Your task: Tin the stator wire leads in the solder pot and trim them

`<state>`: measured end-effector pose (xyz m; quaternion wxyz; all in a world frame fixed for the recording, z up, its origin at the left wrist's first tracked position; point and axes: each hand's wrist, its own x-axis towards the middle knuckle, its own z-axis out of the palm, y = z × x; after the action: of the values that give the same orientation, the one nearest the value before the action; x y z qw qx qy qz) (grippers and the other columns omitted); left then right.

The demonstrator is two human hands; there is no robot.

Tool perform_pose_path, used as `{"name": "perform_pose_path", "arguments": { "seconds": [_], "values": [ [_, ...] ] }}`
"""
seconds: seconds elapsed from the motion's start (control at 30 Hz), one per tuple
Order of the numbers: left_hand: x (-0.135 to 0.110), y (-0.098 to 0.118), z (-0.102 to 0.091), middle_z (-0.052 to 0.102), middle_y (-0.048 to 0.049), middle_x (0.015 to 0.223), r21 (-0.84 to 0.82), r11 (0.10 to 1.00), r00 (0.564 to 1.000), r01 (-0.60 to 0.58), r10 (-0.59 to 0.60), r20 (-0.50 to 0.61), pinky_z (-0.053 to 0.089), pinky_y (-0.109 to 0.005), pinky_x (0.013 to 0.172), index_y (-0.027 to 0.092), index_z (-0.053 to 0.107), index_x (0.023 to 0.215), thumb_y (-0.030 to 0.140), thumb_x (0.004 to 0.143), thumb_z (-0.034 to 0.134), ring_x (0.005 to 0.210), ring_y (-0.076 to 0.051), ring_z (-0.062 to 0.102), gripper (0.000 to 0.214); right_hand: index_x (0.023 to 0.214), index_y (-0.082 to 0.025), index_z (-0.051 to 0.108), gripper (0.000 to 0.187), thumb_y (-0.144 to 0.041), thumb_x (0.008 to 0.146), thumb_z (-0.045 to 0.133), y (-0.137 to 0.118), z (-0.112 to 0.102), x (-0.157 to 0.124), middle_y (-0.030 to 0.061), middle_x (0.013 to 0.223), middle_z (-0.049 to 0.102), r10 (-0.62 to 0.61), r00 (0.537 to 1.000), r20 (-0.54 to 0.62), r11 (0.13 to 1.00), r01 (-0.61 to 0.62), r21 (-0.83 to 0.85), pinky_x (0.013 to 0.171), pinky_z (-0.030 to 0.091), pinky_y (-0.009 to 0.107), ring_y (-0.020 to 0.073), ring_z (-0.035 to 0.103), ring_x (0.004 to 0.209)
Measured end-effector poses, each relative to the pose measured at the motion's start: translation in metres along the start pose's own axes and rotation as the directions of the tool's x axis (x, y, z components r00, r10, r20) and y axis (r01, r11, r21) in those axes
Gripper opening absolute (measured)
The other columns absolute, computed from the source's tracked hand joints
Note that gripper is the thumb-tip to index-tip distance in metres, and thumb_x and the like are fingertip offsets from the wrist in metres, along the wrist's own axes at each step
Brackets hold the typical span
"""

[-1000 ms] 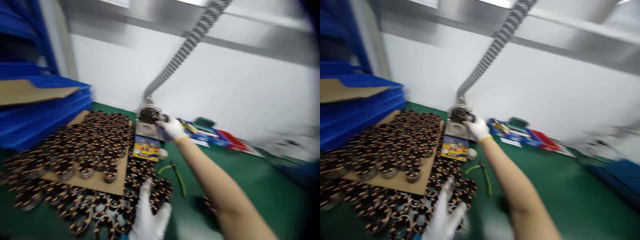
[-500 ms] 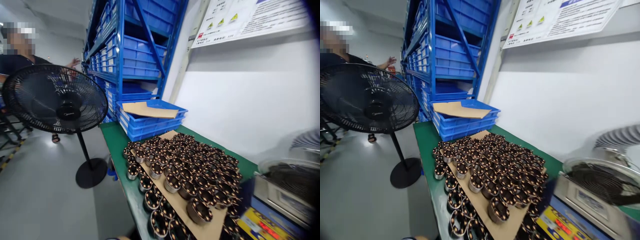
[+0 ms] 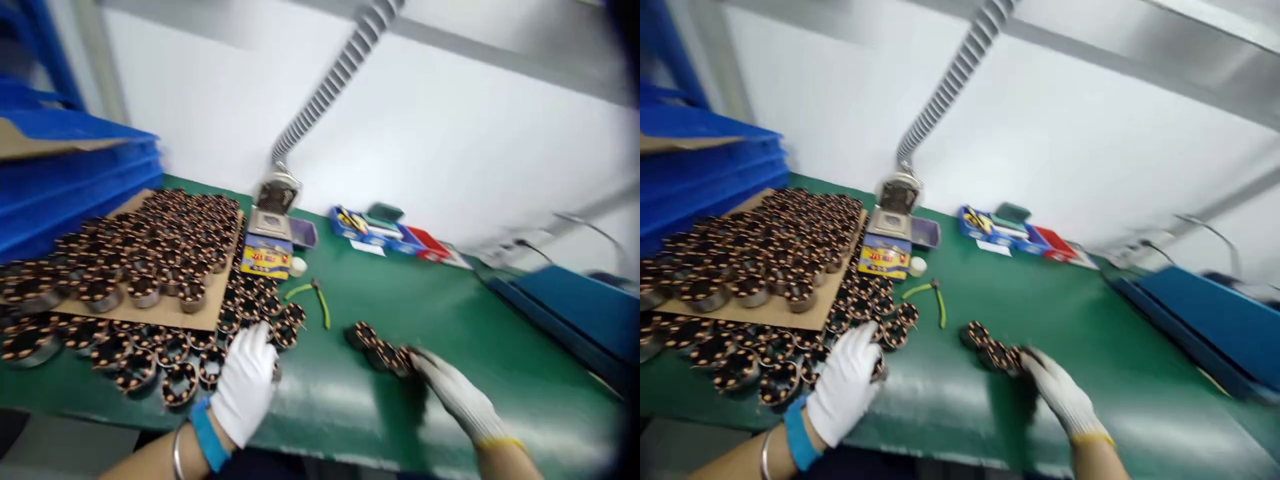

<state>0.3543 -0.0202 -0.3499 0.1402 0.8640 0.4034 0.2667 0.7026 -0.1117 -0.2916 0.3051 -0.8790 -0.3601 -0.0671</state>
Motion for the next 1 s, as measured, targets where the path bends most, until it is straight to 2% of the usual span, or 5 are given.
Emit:
{"name": "perform_pose_path", "arguments": {
  "seconds": [0.2, 0.43, 0.63, 0.8, 1.0],
  "values": [
    [0.004, -0.009, -0.003, 0.044, -0.0203, 0.144, 0.128, 0.963, 0.972, -0.235, 0.230, 0.052, 0.032, -0.061, 0.108, 0.015, 0.063, 0.088, 0.019, 0.077, 0.061, 0.131, -0.040, 0.043, 0.012, 0.109, -0.018, 0.066, 0.040, -0.046, 0.083, 0.053, -0.032, 0.012, -0.048, 0.0128, 0.108, 0.067, -0.158, 0.984, 0.086, 0.944, 0.125, 0.305, 0.091, 0.052, 0.042, 0.0268, 0.064, 0.101],
    [0.016, 0.005, -0.016, 0.055, -0.0148, 0.132, 0.130, 0.961, 0.959, -0.246, 0.260, -0.111, 0.051, -0.048, 0.084, 0.018, 0.056, 0.079, 0.026, 0.084, 0.056, 0.103, -0.032, 0.061, 0.010, 0.126, -0.027, 0.058, 0.059, -0.040, 0.070, 0.074, -0.137, 0.052, -0.116, 0.0001, 0.088, 0.070, -0.490, 0.524, 0.696, 0.656, -0.305, 0.691, 0.055, 0.055, 0.027, 0.0172, 0.066, 0.067],
    [0.032, 0.016, -0.036, 0.047, -0.0136, 0.138, -0.312, 0.930, 0.921, -0.193, 0.062, -0.384, 0.051, -0.040, 0.096, 0.021, 0.048, 0.119, 0.033, 0.074, 0.075, 0.119, -0.028, 0.055, 0.054, 0.123, -0.020, 0.058, 0.060, -0.044, 0.071, 0.074, -0.160, 0.062, -0.100, 0.0063, 0.105, 0.069, -0.579, 0.547, 0.605, 0.438, -0.417, 0.796, 0.078, 0.057, 0.034, 0.0229, 0.067, 0.091],
    [0.033, 0.023, -0.031, 0.054, -0.0089, 0.136, -0.564, 0.825, 0.997, 0.033, -0.065, -0.036, 0.051, -0.039, 0.101, 0.025, 0.044, 0.136, 0.033, 0.079, 0.068, 0.118, -0.025, 0.058, 0.062, 0.122, -0.021, 0.062, 0.064, -0.041, 0.063, 0.078, -0.156, 0.037, -0.083, 0.0098, 0.112, 0.068, -0.609, 0.685, 0.399, 0.602, 0.072, 0.795, 0.081, 0.057, 0.039, 0.0285, 0.066, 0.097],
    [0.039, 0.019, -0.026, 0.060, -0.0082, 0.130, -0.497, 0.865, 0.994, -0.072, 0.023, -0.104, 0.051, -0.035, 0.100, 0.020, 0.046, 0.136, 0.026, 0.075, 0.063, 0.115, -0.024, 0.061, 0.063, 0.129, -0.025, 0.056, 0.065, -0.043, 0.069, 0.072, -0.157, 0.028, -0.093, 0.0100, 0.111, 0.068, -0.683, 0.729, 0.044, 0.584, 0.508, 0.633, 0.088, 0.055, 0.041, 0.0286, 0.066, 0.096]
  ]
}}
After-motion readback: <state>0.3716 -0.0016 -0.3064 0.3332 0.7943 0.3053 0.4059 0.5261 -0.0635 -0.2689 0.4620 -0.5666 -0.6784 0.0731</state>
